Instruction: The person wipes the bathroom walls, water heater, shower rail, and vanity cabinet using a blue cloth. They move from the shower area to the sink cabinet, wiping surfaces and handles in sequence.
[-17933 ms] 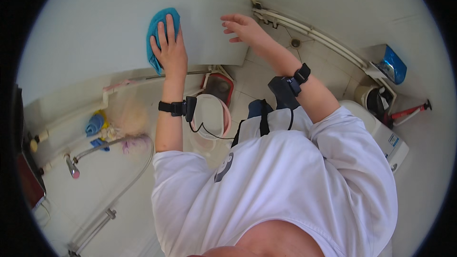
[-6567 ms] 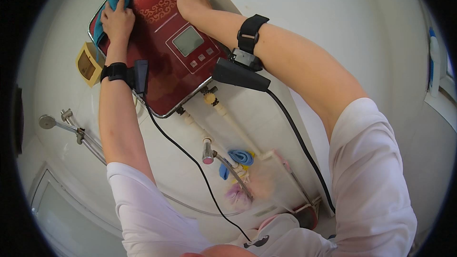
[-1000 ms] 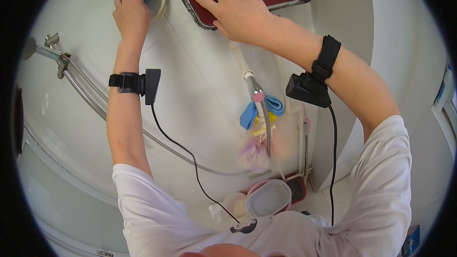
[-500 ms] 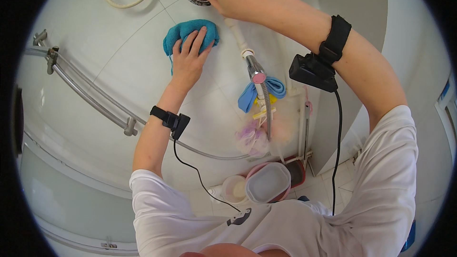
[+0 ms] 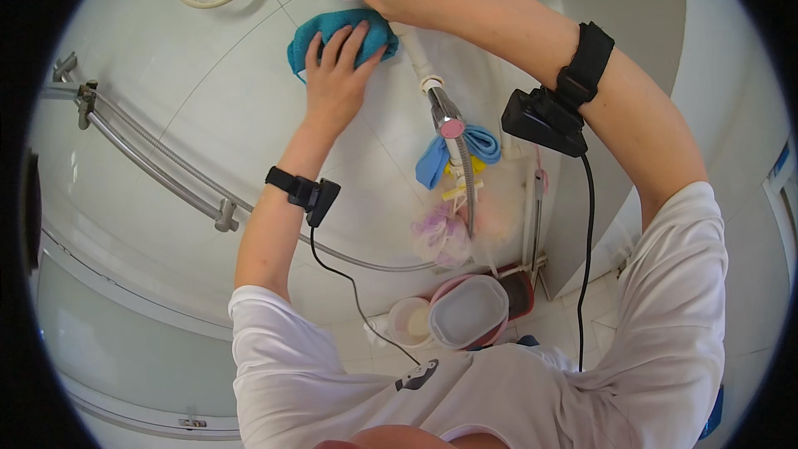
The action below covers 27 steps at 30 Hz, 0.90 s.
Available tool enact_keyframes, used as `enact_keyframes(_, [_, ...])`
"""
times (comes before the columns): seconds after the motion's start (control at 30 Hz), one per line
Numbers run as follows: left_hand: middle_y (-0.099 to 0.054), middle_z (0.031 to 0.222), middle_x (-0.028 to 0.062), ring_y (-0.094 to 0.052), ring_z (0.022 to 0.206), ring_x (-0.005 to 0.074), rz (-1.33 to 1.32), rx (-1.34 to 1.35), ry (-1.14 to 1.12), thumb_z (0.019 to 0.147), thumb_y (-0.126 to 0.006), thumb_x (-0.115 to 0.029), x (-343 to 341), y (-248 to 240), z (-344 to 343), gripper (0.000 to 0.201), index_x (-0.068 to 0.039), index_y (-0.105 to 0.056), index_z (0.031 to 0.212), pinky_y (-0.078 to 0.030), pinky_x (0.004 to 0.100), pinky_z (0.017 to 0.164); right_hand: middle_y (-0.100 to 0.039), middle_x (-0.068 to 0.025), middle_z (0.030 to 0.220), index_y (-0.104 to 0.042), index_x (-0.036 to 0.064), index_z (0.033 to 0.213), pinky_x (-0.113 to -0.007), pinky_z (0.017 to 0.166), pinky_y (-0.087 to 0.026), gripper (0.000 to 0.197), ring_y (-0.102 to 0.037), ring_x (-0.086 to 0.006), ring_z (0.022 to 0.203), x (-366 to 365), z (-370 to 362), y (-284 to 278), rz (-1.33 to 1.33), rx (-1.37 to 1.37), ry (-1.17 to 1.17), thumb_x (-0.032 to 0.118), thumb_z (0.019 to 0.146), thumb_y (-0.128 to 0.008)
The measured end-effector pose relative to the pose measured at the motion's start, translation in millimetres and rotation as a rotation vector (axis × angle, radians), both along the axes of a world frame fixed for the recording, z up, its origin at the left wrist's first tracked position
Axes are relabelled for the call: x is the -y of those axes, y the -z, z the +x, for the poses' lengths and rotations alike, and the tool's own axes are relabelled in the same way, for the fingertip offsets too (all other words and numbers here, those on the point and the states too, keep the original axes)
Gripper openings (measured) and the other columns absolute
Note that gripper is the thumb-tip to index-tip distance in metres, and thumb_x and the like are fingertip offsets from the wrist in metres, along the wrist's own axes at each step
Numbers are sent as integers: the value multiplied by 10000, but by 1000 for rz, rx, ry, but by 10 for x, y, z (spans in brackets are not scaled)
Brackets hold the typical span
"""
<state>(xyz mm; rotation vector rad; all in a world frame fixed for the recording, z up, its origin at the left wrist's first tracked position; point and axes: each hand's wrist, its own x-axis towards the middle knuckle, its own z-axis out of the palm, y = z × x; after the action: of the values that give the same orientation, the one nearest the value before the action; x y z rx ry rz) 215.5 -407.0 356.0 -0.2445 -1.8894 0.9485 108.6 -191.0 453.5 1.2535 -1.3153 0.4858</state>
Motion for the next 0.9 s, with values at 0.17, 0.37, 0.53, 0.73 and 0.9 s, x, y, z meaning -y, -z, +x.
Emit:
enact_keyframes(0.17, [-525, 1497, 72, -463, 1351, 290, 94, -210, -85, 817, -663, -70, 176, -312, 220, 404, -250, -752, 1167, -288, 559, 1151, -341, -225, 1610, -404, 15, 1522, -575, 1196, -288, 712, -310, -354, 1513, 22, -36, 3, -19, -30, 28, 245, 905, -675])
enact_keyframes(0.37, [-481, 1531, 107, -426, 1373, 330, 141, -279, -64, 866, -635, -64, 125, -226, 259, 396, -250, -731, 1202, -290, 585, 1147, -347, -225, 1607, -429, 15, 1511, -577, 1189, -288, 698, -321, -344, 1506, -17, -17, 54, -14, 5, 48, 262, 908, -679])
enact_keyframes(0.53, [-517, 1512, 110, -468, 1360, 319, 55, -189, -79, 767, -667, -21, 292, -348, 452, 467, -234, -747, 1175, -347, 511, 1130, -355, -221, 1603, -438, 16, 1508, -585, 1185, -281, 695, -324, -337, 1504, 4, 4, 12, -45, -19, 16, 276, 909, -679])
enact_keyframes(0.73, [-466, 1533, 141, -444, 1354, 375, 99, -316, -167, 762, -691, -18, 570, -972, 750, 561, -215, -701, 1287, -358, 561, 1102, -350, -216, 1608, -437, 19, 1507, -582, 1197, -261, 690, -312, -331, 1513, 23, -43, 27, -44, -9, 12, 283, 914, -670])
enact_keyframes(0.9, [-440, 1544, 164, -427, 1373, 403, 67, -377, -205, 770, -700, -22, 697, -1330, 867, 607, -209, -657, 1346, -349, 580, 1110, -333, -214, 1620, -424, 24, 1517, -579, 1208, -249, 711, -295, -330, 1524, -11, 28, 18, 10, 47, 48, 279, 906, -683])
